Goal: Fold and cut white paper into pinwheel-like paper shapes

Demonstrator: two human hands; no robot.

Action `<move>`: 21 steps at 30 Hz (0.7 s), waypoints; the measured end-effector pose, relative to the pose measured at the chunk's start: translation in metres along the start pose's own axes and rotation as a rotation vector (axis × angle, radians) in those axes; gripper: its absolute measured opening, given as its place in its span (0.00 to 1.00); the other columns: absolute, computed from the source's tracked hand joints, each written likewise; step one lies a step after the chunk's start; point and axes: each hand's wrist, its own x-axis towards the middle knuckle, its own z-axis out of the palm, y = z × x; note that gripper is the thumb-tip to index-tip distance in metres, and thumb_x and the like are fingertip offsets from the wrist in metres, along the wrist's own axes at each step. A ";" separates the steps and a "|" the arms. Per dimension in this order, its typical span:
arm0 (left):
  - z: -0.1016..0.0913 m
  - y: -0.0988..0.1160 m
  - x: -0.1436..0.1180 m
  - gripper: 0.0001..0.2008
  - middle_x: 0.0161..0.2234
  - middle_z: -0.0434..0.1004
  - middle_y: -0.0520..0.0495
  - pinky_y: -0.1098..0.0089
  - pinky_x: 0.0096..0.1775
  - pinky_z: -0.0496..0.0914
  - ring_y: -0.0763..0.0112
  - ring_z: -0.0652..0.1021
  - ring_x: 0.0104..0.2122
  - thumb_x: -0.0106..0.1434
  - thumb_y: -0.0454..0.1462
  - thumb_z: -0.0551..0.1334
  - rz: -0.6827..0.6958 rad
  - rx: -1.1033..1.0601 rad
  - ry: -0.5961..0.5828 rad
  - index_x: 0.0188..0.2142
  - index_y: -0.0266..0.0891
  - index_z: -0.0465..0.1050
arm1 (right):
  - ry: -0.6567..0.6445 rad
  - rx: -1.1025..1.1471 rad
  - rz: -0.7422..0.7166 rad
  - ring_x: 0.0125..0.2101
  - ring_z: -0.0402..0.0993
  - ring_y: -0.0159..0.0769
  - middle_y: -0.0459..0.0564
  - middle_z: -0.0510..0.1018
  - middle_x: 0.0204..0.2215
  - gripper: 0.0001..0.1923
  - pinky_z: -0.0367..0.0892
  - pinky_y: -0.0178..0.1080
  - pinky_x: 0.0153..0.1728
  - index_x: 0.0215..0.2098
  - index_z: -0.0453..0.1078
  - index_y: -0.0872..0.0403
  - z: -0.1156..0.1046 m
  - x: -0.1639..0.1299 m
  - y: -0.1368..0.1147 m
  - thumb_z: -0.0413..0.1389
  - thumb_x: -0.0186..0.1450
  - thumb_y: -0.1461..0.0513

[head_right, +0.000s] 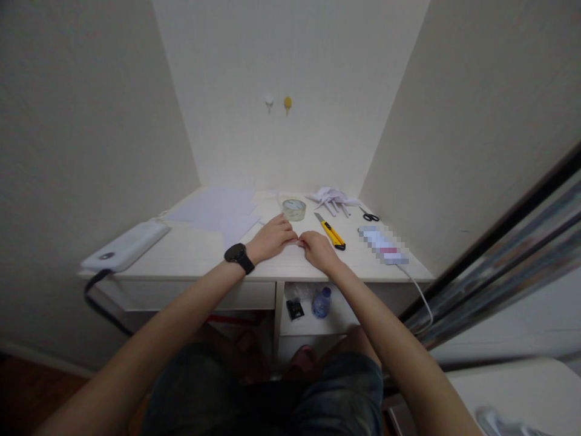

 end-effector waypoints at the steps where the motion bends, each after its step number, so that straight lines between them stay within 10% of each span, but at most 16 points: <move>1: 0.000 0.000 0.000 0.14 0.33 0.76 0.45 0.55 0.57 0.59 0.63 0.72 0.42 0.71 0.39 0.55 -0.006 0.009 -0.002 0.37 0.39 0.79 | 0.006 0.003 0.006 0.40 0.75 0.38 0.55 0.80 0.36 0.09 0.62 0.35 0.43 0.39 0.75 0.58 0.000 0.000 0.000 0.52 0.68 0.66; 21: -0.004 0.020 0.007 0.11 0.36 0.77 0.41 0.59 0.48 0.62 0.60 0.74 0.42 0.68 0.32 0.55 -0.067 0.091 -0.071 0.36 0.35 0.77 | -0.039 -0.226 0.176 0.38 0.75 0.43 0.59 0.81 0.36 0.13 0.59 0.39 0.38 0.36 0.74 0.58 -0.008 0.003 -0.025 0.48 0.69 0.63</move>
